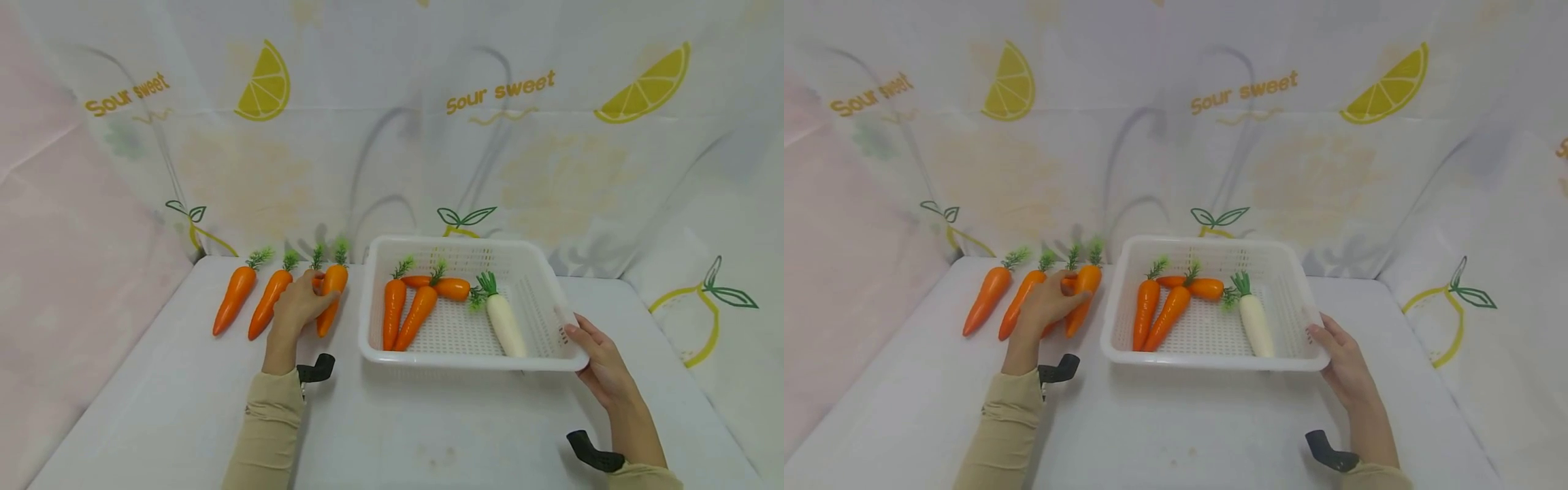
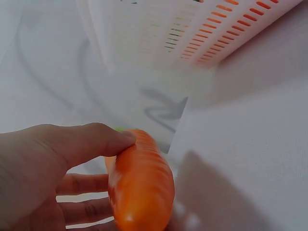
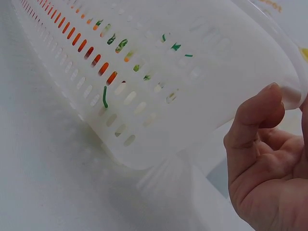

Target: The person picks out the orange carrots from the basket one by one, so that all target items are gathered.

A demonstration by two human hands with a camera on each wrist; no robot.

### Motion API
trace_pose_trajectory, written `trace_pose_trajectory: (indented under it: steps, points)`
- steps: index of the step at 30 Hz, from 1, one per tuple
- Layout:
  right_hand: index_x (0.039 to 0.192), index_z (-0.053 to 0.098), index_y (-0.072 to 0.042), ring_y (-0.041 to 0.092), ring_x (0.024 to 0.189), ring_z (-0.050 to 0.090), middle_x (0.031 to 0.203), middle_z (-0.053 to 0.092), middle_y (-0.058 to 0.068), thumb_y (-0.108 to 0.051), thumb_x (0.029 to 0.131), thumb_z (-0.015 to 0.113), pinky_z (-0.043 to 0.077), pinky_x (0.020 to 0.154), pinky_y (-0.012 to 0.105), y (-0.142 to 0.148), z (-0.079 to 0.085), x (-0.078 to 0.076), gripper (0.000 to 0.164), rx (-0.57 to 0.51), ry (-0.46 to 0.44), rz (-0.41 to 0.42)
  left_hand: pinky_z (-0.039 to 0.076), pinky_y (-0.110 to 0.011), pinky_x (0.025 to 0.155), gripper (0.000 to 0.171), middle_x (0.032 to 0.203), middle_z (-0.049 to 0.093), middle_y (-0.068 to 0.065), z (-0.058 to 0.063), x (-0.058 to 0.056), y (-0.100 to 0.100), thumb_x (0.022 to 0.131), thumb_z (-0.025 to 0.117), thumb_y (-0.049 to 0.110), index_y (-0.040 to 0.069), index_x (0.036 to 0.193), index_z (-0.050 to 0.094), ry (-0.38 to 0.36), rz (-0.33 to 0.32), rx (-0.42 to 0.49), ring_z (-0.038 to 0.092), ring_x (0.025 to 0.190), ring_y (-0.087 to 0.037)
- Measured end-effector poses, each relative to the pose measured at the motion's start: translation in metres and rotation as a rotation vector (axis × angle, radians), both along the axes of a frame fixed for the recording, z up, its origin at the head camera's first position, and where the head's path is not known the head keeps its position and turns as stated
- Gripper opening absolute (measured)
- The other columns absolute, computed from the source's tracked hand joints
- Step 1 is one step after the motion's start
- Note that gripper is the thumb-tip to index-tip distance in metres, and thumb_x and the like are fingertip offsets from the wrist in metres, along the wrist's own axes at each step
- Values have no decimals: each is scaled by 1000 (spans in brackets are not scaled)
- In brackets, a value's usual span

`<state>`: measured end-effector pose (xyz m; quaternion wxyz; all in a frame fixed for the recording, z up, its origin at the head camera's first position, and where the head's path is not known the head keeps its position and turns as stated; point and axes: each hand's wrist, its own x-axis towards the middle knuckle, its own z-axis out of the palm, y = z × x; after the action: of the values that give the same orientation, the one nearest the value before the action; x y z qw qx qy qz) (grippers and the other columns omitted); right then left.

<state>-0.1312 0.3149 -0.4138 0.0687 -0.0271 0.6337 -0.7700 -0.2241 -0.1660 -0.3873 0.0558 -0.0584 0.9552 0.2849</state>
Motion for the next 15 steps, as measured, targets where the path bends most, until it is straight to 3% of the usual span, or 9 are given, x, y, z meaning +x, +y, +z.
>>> trace_pose_trajectory:
  steps: [15]
  points:
    - [130,51,-26,4,95,64,113,64,-12,-17,102,39,56,75,26,0,-1,-1,31,-26,6,11,37,-35,63,56,89,53,-7,-9,-2,0,83,65,44,12,128,53,-2,8,-39,51,77,-28]
